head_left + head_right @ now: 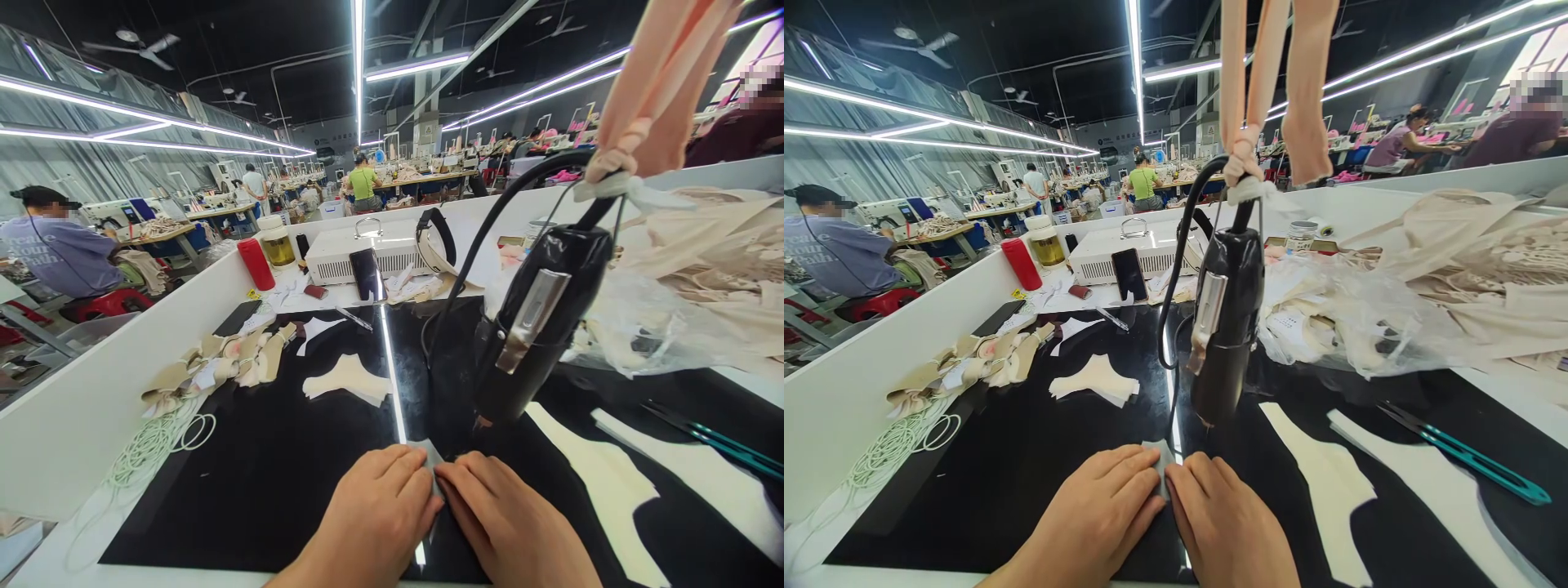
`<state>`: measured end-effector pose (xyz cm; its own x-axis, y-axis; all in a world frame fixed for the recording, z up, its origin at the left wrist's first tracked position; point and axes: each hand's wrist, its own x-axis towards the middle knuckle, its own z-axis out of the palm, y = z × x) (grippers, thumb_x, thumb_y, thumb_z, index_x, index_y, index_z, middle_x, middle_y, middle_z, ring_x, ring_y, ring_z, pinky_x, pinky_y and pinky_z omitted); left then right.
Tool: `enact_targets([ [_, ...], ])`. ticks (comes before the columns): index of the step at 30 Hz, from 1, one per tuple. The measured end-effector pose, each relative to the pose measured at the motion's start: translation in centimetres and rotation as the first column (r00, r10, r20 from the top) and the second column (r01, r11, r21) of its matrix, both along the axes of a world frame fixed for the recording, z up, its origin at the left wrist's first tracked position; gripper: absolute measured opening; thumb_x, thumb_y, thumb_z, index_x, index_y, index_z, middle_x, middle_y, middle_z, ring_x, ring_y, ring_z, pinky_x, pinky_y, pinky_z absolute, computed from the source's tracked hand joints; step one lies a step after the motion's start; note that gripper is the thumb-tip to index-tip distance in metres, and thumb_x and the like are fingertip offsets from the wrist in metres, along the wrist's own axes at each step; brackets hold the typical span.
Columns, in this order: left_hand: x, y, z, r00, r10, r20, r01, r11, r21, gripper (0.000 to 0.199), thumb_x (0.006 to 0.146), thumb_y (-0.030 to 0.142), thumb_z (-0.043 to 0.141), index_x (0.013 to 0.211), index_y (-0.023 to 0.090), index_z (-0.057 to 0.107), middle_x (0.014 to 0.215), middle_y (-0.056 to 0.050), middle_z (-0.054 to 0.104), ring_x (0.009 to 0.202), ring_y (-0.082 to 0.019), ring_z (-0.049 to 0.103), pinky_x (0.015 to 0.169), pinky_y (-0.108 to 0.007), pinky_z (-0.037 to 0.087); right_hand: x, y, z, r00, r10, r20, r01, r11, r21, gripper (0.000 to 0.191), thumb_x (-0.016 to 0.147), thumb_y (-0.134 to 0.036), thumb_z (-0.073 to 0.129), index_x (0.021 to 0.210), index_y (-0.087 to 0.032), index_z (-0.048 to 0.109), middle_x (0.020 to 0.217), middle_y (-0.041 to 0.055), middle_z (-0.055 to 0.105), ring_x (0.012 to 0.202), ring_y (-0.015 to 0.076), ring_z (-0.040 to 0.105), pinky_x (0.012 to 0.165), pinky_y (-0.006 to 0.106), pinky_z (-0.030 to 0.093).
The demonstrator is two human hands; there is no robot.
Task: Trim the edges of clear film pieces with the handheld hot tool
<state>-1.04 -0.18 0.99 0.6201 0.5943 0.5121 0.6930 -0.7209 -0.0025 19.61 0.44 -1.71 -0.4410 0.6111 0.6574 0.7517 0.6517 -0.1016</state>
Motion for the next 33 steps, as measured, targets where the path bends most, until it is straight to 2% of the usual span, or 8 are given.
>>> enact_targets([
  [7, 0.0, 0.1, -0.6, 0.998, 0.024, 0.054, -0.029, 0.996, 0.089, 0.038, 0.12, 0.026, 0.037, 0.111, 0.014, 0.071, 0.116, -0.006, 0.084, 0.108, -0.022, 0.081, 0.093, -0.035, 0.068, 0.1, 0.1, -0.2, 1.0, 0.017, 0.02, -0.017, 1.0, 0.01, 0.037, 0.116, -0.016, 0.034, 0.104, -0.021, 0.069, 0.081, 0.0026, 0.073, 0.063, 0.0168, 0.072, 0.055, 0.028, 0.056],
  [14, 0.1, -0.3, 0.1, 0.993, 0.029, 0.112, -0.033, 0.999, 0.034, 0.044, 0.122, 0.036, 0.034, 0.105, 0.016, 0.07, 0.116, -0.005, 0.083, 0.108, -0.019, 0.081, 0.095, -0.032, 0.066, 4.5, 0.2, 1.3, 0.993, 0.046, 0.108, -0.061, 0.988, 0.141, 0.041, 0.118, -0.022, 0.031, 0.119, -0.023, 0.071, 0.105, 0.0036, 0.085, 0.092, 0.0206, 0.083, 0.081, 0.031, 0.065],
  [18, 0.3, -0.3, 0.3, 0.992, 0.011, 0.124, -0.018, 0.998, 0.056, 0.045, 0.121, 0.039, 0.036, 0.105, 0.016, 0.071, 0.113, -0.004, 0.083, 0.104, -0.019, 0.081, 0.09, -0.031, 0.066, 7.3, 0.8, 2.0, 0.988, -0.142, -0.062, 0.14, 0.99, -0.027, 0.034, 0.114, -0.052, 0.047, 0.124, -0.028, 0.069, 0.109, 0.0046, 0.085, 0.093, 0.027, 0.083, 0.072, 0.037, 0.067],
  [21, 0.5, -0.3, 0.2, 0.992, -0.017, 0.124, 0.006, 0.996, 0.09, 0.047, 0.122, 0.039, 0.035, 0.105, 0.015, 0.071, 0.109, -0.004, 0.084, 0.102, -0.019, 0.081, 0.09, -0.03, 0.065, 7.1, 1.6, 3.6, 0.914, -0.323, -0.245, 0.258, 0.929, -0.265, 0.055, 0.099, -0.076, 0.06, 0.129, -0.031, 0.067, 0.108, 0.0076, 0.084, 0.09, 0.0334, 0.084, 0.053, 0.037, 0.063],
  [24, 0.5, -0.3, 0.0, 0.991, -0.048, 0.128, 0.034, 0.993, 0.109, 0.048, 0.122, 0.039, 0.033, 0.104, 0.015, 0.071, 0.109, -0.004, 0.084, 0.101, -0.018, 0.081, 0.091, -0.028, 0.064, 5.0, 2.9, 6.4, 0.838, -0.273, -0.473, 0.058, 0.906, -0.419, 0.075, 0.086, -0.08, 0.074, 0.142, -0.032, 0.06, 0.125, 0.0096, 0.083, 0.112, 0.0377, 0.082, 0.077, 0.045, 0.07],
  [26, 0.5, -0.2, -0.3, 0.99, -0.052, 0.128, 0.037, 0.993, 0.113, 0.048, 0.122, 0.039, 0.033, 0.104, 0.015, 0.07, 0.111, -0.005, 0.084, 0.103, -0.018, 0.081, 0.09, -0.029, 0.064, 3.1, 3.8, 8.4, 0.723, -0.17, -0.669, -0.148, 0.909, -0.391, 0.076, 0.082, -0.077, 0.082, 0.139, -0.032, 0.061, 0.133, 0.0099, 0.08, 0.117, 0.0353, 0.08, 0.089, 0.045, 0.07],
  [29, 0.4, -0.1, -0.8, 0.991, -0.057, 0.12, 0.042, 0.991, 0.125, 0.049, 0.122, 0.04, 0.032, 0.102, 0.015, 0.07, 0.111, -0.005, 0.084, 0.103, -0.018, 0.081, 0.087, -0.03, 0.065, 0.6, 4.8, 10.6, 0.535, -0.051, -0.844, -0.35, 0.895, -0.275, 0.054, 0.082, -0.066, 0.089, 0.119, -0.032, 0.069, 0.117, 0.0049, 0.084, 0.097, 0.0268, 0.083, 0.081, 0.036, 0.07],
  [33, 0.4, 0.1, -1.2, 0.991, -0.066, 0.118, 0.046, 0.985, 0.165, 0.049, 0.121, 0.039, 0.035, 0.1, 0.015, 0.071, 0.111, -0.005, 0.084, 0.101, -0.018, 0.081, 0.085, -0.029, 0.065, -1.6, 5.4, 11.3, 0.442, -0.035, -0.896, -0.35, 0.913, -0.208, 0.035, 0.086, -0.054, 0.09, 0.101, -0.029, 0.07, 0.09, -0.0019, 0.079, 0.07, 0.0177, 0.073, 0.066, 0.029, 0.064],
])
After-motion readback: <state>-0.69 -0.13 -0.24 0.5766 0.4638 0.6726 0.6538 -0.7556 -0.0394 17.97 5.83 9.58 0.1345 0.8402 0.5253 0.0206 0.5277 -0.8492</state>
